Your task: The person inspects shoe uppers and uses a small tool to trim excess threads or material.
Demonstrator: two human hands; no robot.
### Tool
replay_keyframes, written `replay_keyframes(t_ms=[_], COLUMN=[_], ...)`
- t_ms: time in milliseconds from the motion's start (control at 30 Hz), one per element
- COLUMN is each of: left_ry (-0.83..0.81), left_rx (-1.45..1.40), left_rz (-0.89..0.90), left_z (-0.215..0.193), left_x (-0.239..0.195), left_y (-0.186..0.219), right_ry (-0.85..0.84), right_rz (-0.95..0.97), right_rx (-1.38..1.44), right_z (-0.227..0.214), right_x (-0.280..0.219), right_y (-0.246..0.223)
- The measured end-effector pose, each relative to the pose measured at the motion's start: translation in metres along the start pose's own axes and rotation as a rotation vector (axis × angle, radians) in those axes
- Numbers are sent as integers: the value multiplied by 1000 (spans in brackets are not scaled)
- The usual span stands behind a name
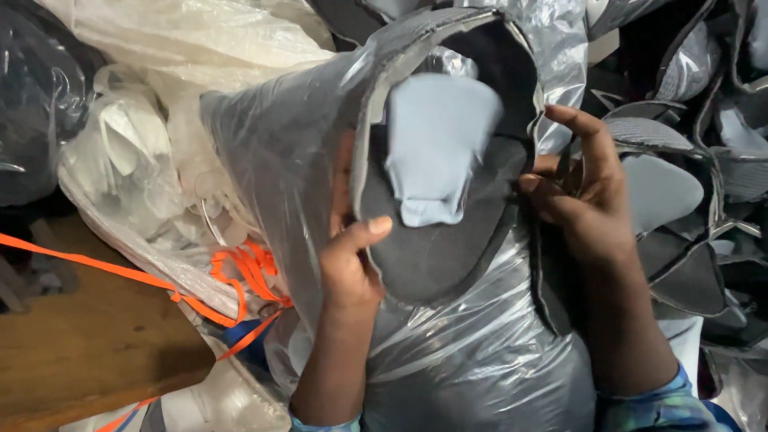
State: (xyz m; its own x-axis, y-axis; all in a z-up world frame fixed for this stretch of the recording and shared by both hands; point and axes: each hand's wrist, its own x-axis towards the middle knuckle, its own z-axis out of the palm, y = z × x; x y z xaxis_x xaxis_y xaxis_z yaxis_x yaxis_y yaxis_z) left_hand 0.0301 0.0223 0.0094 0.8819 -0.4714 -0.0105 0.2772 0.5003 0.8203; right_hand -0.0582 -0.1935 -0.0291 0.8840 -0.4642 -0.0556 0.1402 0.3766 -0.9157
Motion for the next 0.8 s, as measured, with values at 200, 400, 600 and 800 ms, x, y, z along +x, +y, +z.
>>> replay_keyframes(t_ms=[200, 400, 600, 800], left_ry=[-250, -250, -221, -27], left_rx=[-316, -276, -211, 119], left_rz=[-84, -136, -44, 17], left_z=[-13, -12, -10, -37], left_x=[-15, -15, -10, -10], left_y=[-12, -9, -8, -33], right_ry=[-229, -193, -186, -35], right_rz=[-61, -23, 18, 9], right_rx=[-9, -112, -63, -216], right_z=[-19, -22, -31, -23], right_x=[0, 0, 1, 3], right_y=[21, 23, 31, 29])
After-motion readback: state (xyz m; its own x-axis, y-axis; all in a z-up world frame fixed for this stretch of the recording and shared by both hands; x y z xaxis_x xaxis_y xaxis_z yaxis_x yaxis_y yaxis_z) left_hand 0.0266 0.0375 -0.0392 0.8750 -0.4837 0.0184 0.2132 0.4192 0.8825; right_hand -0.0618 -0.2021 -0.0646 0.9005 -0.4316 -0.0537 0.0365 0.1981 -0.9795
